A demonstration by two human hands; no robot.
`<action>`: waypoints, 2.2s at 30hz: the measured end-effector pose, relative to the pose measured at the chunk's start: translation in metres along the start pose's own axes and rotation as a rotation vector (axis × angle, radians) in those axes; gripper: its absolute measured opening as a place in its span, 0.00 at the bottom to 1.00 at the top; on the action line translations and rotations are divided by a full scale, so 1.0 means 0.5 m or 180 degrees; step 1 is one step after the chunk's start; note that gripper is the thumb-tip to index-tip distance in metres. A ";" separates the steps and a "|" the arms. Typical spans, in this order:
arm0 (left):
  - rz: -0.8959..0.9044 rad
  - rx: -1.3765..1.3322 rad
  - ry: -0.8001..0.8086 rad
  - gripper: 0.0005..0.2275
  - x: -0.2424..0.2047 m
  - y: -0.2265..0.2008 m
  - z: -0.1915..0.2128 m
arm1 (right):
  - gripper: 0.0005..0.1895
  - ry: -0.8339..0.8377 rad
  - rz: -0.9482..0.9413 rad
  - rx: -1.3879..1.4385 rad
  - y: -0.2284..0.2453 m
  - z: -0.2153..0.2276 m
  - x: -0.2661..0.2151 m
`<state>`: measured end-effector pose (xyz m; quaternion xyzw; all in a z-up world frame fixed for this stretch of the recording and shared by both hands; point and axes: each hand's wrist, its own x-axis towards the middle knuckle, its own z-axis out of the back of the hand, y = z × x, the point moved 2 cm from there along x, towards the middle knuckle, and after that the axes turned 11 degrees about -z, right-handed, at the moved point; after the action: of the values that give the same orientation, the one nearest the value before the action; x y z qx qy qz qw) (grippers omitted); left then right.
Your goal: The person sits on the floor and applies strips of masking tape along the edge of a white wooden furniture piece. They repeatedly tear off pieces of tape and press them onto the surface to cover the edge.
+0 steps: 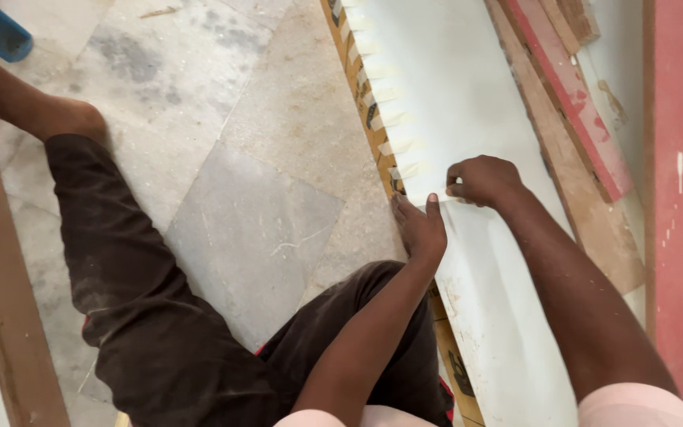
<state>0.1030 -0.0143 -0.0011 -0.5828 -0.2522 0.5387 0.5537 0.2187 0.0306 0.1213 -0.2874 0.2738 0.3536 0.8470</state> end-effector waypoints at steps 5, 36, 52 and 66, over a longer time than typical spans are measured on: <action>0.0701 0.0185 -0.0407 0.32 0.019 -0.040 -0.007 | 0.09 -0.0175 -0.0031 -0.0050 0.010 -0.002 0.010; 0.0355 0.1035 -0.0438 0.33 0.032 -0.050 0.000 | 0.11 0.0073 -0.1096 0.0500 0.020 -0.092 0.147; 0.0776 -0.0416 -0.0379 0.20 0.022 -0.035 0.037 | 0.61 -0.2364 -0.1080 0.1573 0.001 -0.215 0.006; 0.1173 -0.0831 -0.0803 0.14 0.092 0.057 0.019 | 0.51 -0.2857 -0.0965 0.2029 -0.026 -0.275 0.057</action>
<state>0.0992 0.0229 -0.0415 -0.6136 -0.2763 0.6618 0.3304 0.2101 -0.0578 0.0120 0.1246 -0.0641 0.2155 0.9664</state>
